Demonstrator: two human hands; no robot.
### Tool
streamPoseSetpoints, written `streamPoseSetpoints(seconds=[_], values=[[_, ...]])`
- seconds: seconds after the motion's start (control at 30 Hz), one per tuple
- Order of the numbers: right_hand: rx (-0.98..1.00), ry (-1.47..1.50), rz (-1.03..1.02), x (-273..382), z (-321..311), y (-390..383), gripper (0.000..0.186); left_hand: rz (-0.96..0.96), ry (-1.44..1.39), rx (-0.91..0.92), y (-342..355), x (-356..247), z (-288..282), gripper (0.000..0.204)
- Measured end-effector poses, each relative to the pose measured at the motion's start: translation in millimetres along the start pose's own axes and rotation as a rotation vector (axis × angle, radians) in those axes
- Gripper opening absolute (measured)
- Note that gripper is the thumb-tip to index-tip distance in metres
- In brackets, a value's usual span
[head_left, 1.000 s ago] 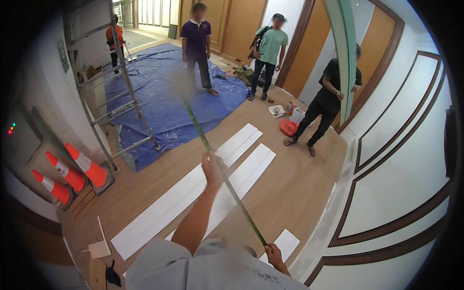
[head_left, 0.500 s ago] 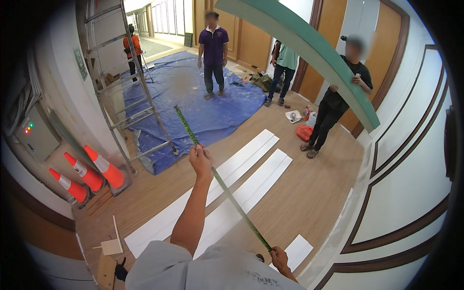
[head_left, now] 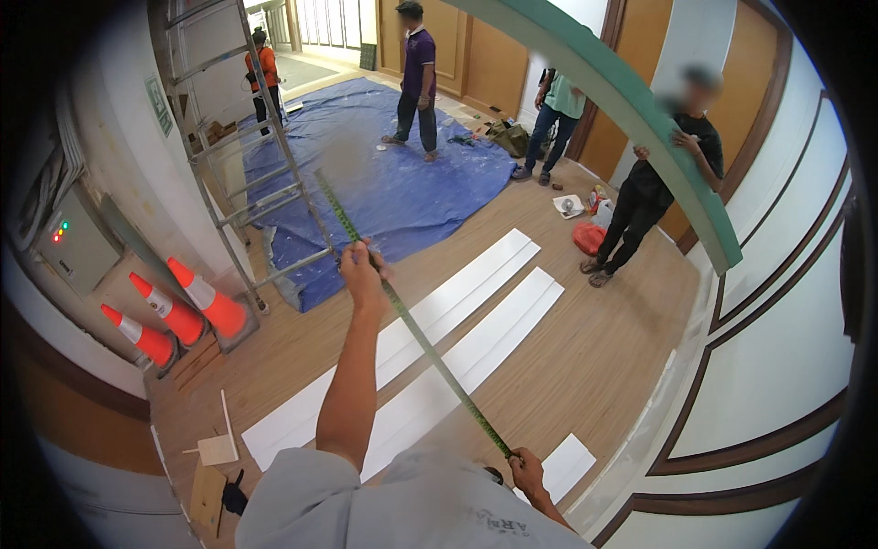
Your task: The person measures a wall section with a tape measure, then applies adhesive to the wall using a small bottle and a sponge. They handle white wall panels and a green tape measure during the process.
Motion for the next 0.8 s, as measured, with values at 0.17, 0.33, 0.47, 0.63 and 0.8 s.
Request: streamPoseSetpoints(seconds=[0.17, 0.33, 0.47, 0.63, 0.8], values=[[0.091, -0.064, 0.051, -6, -11, -3, 0.026, 0.133, -0.036, -0.001, 44, -68, -4, 0.021], [0.065, -0.057, 0.054, -12, -2, -5, 0.031, 0.047, 0.023, 0.022, 94, -95, -18, 0.023], [0.026, 0.0, 0.075, 2, -3, 10, 0.035, 0.113, 0.11, 0.123, 163, -94, -21, 0.021], [-0.072, 0.098, 0.127, 49, -37, 8, 0.036, 0.024, 0.27, 0.142, 302, -98, -5, 0.021], [-0.23, 0.066, 0.1, 91, -34, -24, 0.038, -0.179, 0.015, 0.419, 378, -89, 39, 0.023]])
Point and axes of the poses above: each hand's wrist, its own y-axis towards the middle knuckle, its own z-axis out of the palm, x = y × z, the point moved 2 cm from there along y, towards the middle knuckle, and after that the axes turned 10 degrees about -z, right-handed, at the moved point
